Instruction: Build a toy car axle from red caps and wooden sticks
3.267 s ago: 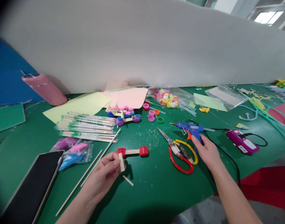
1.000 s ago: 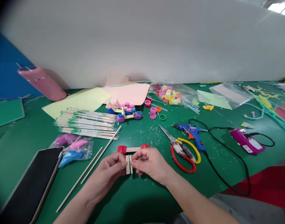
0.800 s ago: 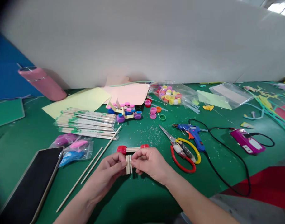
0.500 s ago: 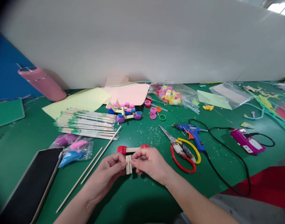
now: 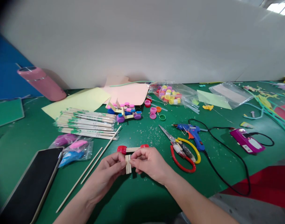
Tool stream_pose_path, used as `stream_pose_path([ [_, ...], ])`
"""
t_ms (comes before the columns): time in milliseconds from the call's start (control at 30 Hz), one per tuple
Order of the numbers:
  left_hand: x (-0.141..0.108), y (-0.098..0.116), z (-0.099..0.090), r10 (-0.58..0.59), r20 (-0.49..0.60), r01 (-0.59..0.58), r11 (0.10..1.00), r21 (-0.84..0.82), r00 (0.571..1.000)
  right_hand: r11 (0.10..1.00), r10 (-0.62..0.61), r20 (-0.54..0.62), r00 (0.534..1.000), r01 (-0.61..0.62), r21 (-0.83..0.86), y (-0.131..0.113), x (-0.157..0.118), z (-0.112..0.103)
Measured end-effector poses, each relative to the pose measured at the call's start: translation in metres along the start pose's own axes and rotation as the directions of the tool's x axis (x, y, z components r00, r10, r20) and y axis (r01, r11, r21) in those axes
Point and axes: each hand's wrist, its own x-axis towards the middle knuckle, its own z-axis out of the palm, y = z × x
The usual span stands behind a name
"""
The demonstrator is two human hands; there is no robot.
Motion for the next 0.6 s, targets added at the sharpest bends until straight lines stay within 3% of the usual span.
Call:
stream_pose_path([
  [367,-0.0013,0.0006,-0.0012,-0.009,0.044,0.015,0.99,-0.14,0.999,0.999,-0.027,0.02,0.999,0.027,0.018,0.0003,-0.0038,-0.0005],
  [600,-0.001,-0.0003,-0.0031,0.023,0.012,-0.021,0.991,-0.13,1.0,0.997,-0.071,0.063,0.995,0.072,-0.018,0.0038,-0.0089,0.003],
])
